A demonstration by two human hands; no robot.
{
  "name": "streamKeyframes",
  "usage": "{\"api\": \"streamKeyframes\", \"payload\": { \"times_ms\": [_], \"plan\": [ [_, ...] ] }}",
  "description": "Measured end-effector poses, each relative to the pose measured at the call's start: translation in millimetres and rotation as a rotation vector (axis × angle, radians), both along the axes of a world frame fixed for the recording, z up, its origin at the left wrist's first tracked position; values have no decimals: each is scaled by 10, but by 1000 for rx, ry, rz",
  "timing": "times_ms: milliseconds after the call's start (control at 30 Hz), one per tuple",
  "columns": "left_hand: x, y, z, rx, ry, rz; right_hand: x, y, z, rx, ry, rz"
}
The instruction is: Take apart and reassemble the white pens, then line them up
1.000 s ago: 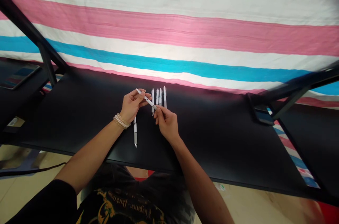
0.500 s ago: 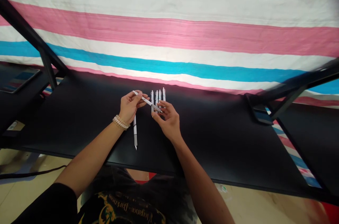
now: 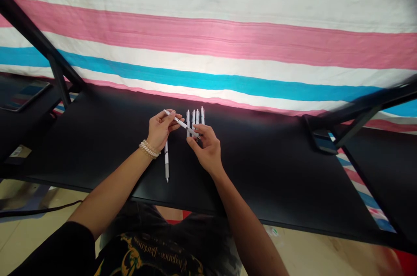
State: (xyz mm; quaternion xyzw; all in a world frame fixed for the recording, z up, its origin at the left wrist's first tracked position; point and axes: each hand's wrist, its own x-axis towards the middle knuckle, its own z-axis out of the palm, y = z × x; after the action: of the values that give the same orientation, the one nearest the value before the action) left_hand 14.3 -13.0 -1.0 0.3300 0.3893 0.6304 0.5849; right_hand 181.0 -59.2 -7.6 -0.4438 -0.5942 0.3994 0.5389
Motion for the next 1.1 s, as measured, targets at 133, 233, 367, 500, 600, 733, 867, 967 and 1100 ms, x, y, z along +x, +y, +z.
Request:
{"api": "streamKeyframes", "payload": {
  "times_ms": [133, 233, 367, 500, 600, 733, 867, 967, 1100],
  "plan": [
    [0, -2, 1, 1, 0, -10, -9, -8, 11, -48, 10, 14],
    [5, -4, 6, -5, 2, -9, -1, -12, 24, 38, -70, -44],
    [31, -26, 13, -11, 12, -30, -39, -25, -10, -73, -2, -16],
    [41, -28, 3, -23, 15, -42, -59, -28, -58, -72, -120, -17],
    [2, 16, -21, -31, -36, 24, -2, -11, -43, 12, -244, -107],
    [-66, 80, -57, -68, -148, 136, 63, 2, -1, 31, -224, -150],
    [-66, 88, -83, -99, -179, 89, 41, -5, -7, 46, -243, -134],
    [-42, 73, -79, -102, -140, 48, 26, -5, -28, 64, -289, -139],
    [7, 21, -51, -70, -50, 0, 25, -8, -52, 101, -359, -133]
  ]
}}
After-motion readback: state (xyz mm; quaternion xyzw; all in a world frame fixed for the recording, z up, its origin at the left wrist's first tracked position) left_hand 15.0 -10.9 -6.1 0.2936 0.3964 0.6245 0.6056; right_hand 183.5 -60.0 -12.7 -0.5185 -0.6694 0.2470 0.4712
